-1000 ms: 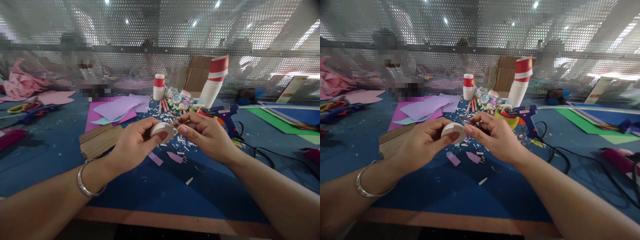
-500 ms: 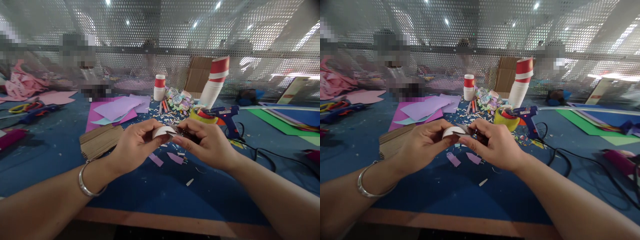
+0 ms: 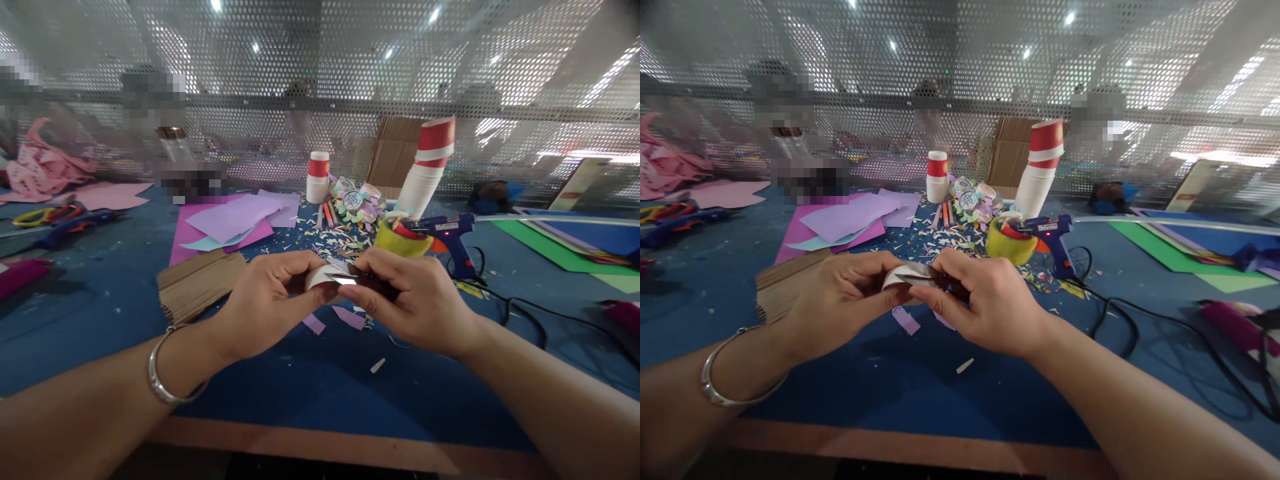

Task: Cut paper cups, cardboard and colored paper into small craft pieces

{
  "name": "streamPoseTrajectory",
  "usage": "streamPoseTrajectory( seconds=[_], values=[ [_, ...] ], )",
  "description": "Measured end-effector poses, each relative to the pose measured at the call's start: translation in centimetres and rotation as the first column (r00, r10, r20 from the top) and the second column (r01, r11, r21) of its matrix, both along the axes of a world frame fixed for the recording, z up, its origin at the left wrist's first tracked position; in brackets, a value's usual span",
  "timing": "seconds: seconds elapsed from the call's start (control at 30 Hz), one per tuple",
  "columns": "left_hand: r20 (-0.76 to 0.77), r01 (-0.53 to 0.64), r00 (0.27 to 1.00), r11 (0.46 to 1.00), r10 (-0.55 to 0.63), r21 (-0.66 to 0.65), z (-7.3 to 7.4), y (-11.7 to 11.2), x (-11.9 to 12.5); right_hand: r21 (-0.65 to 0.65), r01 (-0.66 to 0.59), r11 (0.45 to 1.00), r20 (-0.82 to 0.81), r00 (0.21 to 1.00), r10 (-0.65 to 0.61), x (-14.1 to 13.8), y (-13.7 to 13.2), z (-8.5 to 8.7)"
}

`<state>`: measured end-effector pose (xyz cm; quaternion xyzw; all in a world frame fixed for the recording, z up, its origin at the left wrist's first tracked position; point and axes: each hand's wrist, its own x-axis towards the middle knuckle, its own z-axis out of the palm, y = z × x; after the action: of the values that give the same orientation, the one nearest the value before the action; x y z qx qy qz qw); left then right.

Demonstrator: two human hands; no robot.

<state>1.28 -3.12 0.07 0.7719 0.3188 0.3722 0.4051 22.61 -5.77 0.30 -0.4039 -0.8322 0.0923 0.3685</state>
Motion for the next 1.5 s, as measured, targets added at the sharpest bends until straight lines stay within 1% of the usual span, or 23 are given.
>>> streamPoseTrajectory(
  seconds=[0.07, 0.23, 0.53, 0.8, 0.93, 1.07, 1.2, 1.3, 1.4, 1.5],
  values=[
    [0.01, 0.008, 1.0, 0.999, -0.008, -0.035, 0.2, -0.1, 0.0, 0.02, -0.01, 1.0, 0.011, 1.0, 0.01, 0.0, 0.0, 0.0],
    [0.001, 0.009, 1.0, 0.992, -0.009, -0.129, 0.7, -0.2, 0.0, 0.016, -0.006, 1.0, 0.037, 0.999, 0.005, 0.0, 0.0, 0.0],
    [0.009, 0.043, 0.999, 0.98, -0.042, -0.197, 0.8, 0.1, -0.2, 0.044, 0.006, 0.999, 0.04, 0.999, -0.008, -0.2, 0.0, -0.3],
    [-0.024, 0.02, 0.999, 0.981, -0.025, -0.192, 1.0, 0.4, -0.1, 0.104, 0.022, 0.994, 0.005, 1.0, -0.022, -0.4, 0.1, -0.7],
    [-0.012, 0.044, 0.999, 0.979, -0.047, -0.2, 0.9, 0.6, -0.1, 0.113, 0.021, 0.993, 0.002, 1.0, -0.021, -0.5, 0.1, -0.8],
    [-0.007, 0.055, 0.998, 0.977, -0.057, -0.207, 0.8, 0.8, -0.2, 0.096, 0.031, 0.995, 0.004, 1.0, -0.031, -0.4, 0.2, -1.0],
    [0.008, 0.088, 0.996, 0.974, -0.088, -0.209, 0.6, 1.1, -0.3, 0.051, 0.037, 0.998, 0.005, 0.999, -0.037, -0.4, 0.2, -1.0],
    [0.012, 0.091, 0.996, 0.976, -0.091, -0.196, 0.4, 1.2, -0.4, 0.025, 0.035, 0.999, -0.003, 0.999, -0.035, -0.4, 0.2, -0.9],
    [0.024, 0.081, 0.997, 0.98, -0.078, -0.181, 0.3, 1.2, -0.3, 0.0, 0.02, 1.0, -0.023, 1.0, -0.02, -0.5, 0.2, -0.8],
    [0.045, 0.099, 0.995, 0.973, -0.092, -0.208, 0.2, 1.3, -0.3, -0.012, 0.01, 1.0, -0.06, 0.998, -0.011, -0.6, 0.2, -0.7]
  ],
)
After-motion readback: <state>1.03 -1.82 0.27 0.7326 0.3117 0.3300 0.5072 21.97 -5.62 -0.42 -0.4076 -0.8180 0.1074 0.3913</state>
